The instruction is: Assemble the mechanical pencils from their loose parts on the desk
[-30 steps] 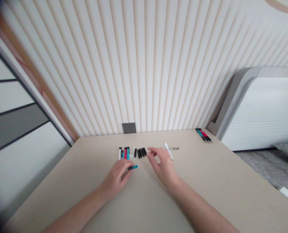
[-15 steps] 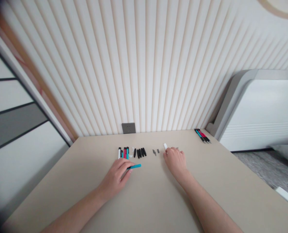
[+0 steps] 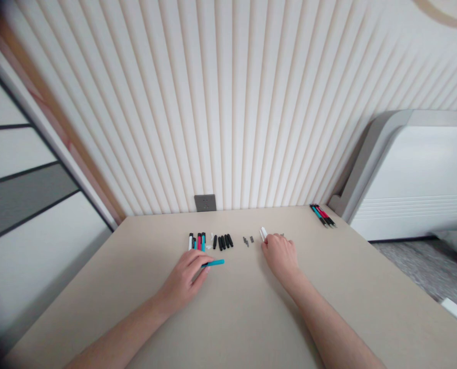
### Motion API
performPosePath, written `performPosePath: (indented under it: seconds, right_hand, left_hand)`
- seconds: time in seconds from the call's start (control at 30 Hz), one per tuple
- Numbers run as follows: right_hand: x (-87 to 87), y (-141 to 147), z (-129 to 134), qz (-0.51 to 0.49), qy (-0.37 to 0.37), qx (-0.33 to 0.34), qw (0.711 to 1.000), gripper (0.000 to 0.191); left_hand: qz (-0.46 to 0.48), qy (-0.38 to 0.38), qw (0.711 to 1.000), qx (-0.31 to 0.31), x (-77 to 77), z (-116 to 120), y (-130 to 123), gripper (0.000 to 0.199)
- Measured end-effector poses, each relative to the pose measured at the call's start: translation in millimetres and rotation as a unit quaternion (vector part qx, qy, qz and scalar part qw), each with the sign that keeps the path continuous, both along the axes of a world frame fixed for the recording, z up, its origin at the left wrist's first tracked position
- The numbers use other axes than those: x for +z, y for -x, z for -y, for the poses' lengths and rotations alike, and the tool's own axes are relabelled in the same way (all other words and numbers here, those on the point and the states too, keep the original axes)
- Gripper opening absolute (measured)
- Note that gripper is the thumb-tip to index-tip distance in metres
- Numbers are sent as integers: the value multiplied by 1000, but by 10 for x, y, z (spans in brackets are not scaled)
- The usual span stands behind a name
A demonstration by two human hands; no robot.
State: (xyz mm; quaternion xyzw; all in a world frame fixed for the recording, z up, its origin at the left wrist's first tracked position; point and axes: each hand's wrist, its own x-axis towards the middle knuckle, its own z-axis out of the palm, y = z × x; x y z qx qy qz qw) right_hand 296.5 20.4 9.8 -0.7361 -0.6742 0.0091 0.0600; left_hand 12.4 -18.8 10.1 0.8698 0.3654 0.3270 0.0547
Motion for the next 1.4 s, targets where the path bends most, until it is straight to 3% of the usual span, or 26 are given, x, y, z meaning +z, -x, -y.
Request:
performPosePath:
  seconds: [0.37, 0.47, 0.57, 0.73, 0.97, 1.4]
  right_hand:
    - [-10, 47, 50, 16, -18, 9, 1000, 26]
    - [10, 74, 37, -12, -59, 26, 998, 25]
    - [42, 126, 33, -93, -121, 94, 984, 25]
    - [33, 238, 90, -216, -183, 226, 932, 25]
    - [-35, 294, 133, -185, -204, 303, 912, 23]
    - [10, 376, 196, -140, -214, 340, 905, 21]
  left_hand:
    - [-41, -20, 999, 26, -16, -63, 126, 22]
    - [-46, -19, 999, 22, -12, -52, 107, 22]
    - [-46, -17, 998, 28, -6, -42, 93, 20]
    - [-27, -7, 998, 61, -18, -53, 100, 19]
    - [-16, 2, 996, 87, -45, -81, 119, 20]
    - [-21, -3, 998, 58, -27, -80, 115, 18]
